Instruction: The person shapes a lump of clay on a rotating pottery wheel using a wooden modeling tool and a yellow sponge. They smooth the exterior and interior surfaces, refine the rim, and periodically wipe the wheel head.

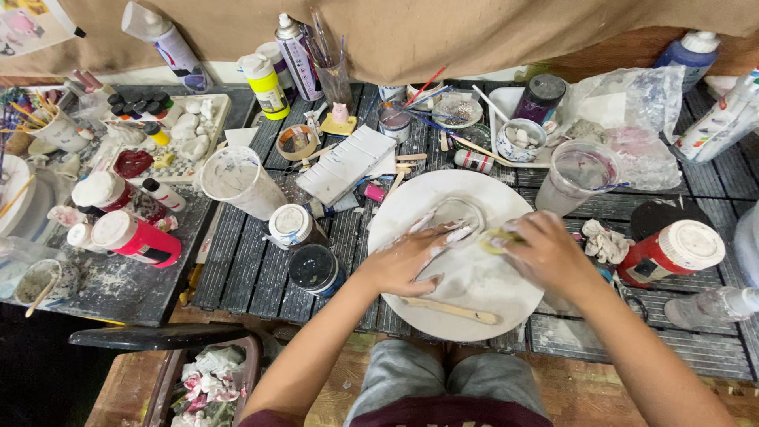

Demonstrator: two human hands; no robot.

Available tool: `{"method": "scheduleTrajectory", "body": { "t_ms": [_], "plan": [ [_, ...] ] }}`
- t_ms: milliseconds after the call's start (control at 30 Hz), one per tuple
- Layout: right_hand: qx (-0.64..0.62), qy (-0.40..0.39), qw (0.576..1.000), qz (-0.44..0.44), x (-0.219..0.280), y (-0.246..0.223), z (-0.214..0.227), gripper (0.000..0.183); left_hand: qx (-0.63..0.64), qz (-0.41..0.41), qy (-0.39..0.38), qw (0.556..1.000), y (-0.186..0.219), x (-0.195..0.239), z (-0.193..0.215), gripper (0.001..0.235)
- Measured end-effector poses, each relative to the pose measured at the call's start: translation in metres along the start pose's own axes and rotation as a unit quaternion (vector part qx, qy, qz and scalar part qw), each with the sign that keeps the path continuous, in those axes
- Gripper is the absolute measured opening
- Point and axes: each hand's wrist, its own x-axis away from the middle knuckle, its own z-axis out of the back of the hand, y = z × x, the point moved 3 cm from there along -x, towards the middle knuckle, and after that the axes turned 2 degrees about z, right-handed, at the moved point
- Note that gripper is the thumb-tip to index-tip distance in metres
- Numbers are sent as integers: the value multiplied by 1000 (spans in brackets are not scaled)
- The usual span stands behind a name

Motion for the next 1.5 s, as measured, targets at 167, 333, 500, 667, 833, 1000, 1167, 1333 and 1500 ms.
{"method": "scheduleTrajectory", "body": {
  "t_ms": [167, 333, 500, 667, 833, 1000, 1167, 1333, 1500],
  "plan": [
    [-57, 24, 996, 66, -2, 3, -4, 21, 2, -35, 13, 999, 2, -4, 1, 84],
    [5, 3, 1000, 19, 5, 10, -8, 19, 18, -30, 0, 999, -1, -2, 1, 84],
    [-26, 25, 998, 55, 8, 4, -12, 20, 10, -6, -11, 1000, -8, 1, -8, 85],
    [10, -16, 999, 50, 1, 4, -16, 18, 1, -9, -9, 1000, -17, 5, -15, 83],
    [-40, 15, 999, -22, 4, 10, 2, 22, 5, -14, 0, 1000, -14, 3, -13, 84],
    [-55, 8, 998, 7, -2, -5, -12, 25, 52, -46, 22, 997, -7, 2, -5, 85],
    [-3, 2, 994, -113, 5, 10, 3, 25, 19, -21, 18, 999, -1, 3, 1, 89],
    [-66, -11, 997, -26, 0, -7, -18, 24, 30, -17, 14, 999, -4, 0, -3, 89],
    [-3, 9, 998, -64, 7, 8, -8, 33, 54, -32, 25, 998, -2, 2, 0, 91]
  ]
}}
